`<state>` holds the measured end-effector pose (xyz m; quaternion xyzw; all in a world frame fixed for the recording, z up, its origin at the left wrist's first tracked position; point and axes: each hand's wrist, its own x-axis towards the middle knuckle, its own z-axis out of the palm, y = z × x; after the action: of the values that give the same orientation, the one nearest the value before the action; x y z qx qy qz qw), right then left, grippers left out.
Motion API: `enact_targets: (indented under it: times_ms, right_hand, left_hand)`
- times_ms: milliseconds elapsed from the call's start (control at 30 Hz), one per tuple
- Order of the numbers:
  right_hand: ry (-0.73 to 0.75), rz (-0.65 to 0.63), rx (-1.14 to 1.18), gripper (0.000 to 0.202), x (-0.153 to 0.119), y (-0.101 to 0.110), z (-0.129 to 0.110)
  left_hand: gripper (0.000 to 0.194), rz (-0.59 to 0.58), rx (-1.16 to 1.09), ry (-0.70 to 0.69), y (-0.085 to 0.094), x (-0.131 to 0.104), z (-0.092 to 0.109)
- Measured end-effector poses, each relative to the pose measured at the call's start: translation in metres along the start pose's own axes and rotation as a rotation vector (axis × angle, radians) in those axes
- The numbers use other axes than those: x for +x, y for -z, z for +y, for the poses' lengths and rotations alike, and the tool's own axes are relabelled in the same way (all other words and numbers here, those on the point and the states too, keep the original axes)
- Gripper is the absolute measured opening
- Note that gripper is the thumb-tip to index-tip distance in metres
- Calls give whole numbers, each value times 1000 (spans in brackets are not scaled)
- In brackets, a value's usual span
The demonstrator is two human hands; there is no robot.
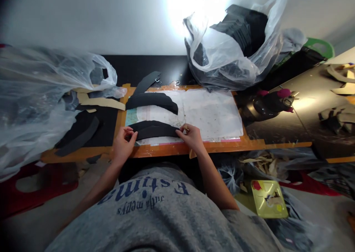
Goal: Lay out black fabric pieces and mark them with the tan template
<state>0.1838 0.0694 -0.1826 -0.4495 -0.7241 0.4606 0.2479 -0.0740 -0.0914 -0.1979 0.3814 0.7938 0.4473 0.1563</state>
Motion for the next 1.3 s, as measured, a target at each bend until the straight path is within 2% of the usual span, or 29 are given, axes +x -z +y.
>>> enact_targets:
  times_ms: [233,967,1167,1300]
  right_hand:
    - [14,13,-61,29,1,-3,1]
    - [43,27,-180,26,5,-7,8]
    - [36,19,-314,22,6,-8,3]
    - [21,4,-486,29,6,-6,-1]
  left_hand:
    - [18,58,116,-41,-2,-3,3]
    - [11,60,237,-81,-8,-3,-2]
    - [9,31,308,-174,-9,-2,-10]
    - [13,7,437,-283,-8,-1,-10]
